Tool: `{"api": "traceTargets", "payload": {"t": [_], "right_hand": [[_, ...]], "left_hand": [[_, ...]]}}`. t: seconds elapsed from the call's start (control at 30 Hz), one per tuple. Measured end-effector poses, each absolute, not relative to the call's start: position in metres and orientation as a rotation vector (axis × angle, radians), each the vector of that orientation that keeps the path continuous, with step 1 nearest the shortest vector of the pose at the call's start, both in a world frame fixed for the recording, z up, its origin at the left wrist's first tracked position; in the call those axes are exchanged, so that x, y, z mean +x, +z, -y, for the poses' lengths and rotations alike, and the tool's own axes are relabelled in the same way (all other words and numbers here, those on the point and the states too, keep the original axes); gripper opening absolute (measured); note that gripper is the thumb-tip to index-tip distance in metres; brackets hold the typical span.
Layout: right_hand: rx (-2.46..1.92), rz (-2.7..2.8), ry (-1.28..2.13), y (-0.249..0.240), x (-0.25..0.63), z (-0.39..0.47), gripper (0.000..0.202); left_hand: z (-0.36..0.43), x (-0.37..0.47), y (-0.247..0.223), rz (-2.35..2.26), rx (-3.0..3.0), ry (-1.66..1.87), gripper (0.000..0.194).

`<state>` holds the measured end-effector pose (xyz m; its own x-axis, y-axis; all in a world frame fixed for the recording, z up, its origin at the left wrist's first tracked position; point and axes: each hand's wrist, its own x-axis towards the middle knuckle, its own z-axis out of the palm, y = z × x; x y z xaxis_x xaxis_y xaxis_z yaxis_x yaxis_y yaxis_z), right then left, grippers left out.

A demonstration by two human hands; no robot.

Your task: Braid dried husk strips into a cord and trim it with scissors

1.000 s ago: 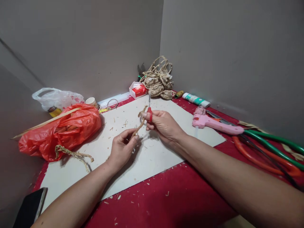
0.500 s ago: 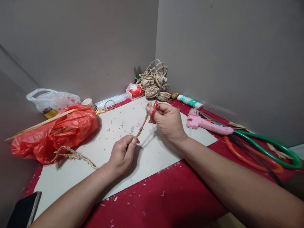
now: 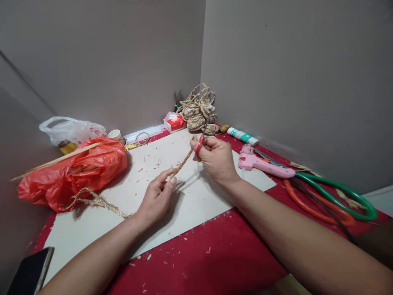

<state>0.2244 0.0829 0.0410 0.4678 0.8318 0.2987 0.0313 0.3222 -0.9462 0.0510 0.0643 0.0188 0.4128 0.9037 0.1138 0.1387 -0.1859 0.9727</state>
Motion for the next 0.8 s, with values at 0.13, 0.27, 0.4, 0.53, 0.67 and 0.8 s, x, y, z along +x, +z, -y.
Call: {"api": "traceTargets", "payload": {"t": [0.13, 0.27, 0.4, 0.53, 0.67, 0.8], "right_hand": [[-1.070, 0.992, 0.682, 0.043, 0.222, -0.082, 0.035], [-1.026, 1.045, 0.771, 0.041, 0.219, -0.081, 0.036], [-0.962, 1.067, 0.835, 0.036, 0.218, -0.081, 0.034], [-0.972, 1.066, 0.865, 0.036, 0.219, -0.082, 0.036], [-1.051, 1.105, 0.907, 0.038, 0.223, -0.086, 0.041], [-1.198, 1.313, 0.844, 0.036, 0.227, -0.086, 0.046]], "left_hand": [[-0.068, 0.052, 0.017, -0.845, 1.354, 0.814, 0.040], [-0.068, 0.054, 0.019, -0.741, 1.111, 0.716, 0.034], [-0.069, 0.053, 0.023, -0.733, 1.107, 0.664, 0.029], [-0.072, 0.050, 0.027, -0.763, 1.178, 0.672, 0.023], [-0.078, 0.049, 0.025, -0.816, 1.122, 0.818, 0.020], [-0.091, 0.044, 0.019, -0.895, 1.008, 0.988, 0.029]]}}
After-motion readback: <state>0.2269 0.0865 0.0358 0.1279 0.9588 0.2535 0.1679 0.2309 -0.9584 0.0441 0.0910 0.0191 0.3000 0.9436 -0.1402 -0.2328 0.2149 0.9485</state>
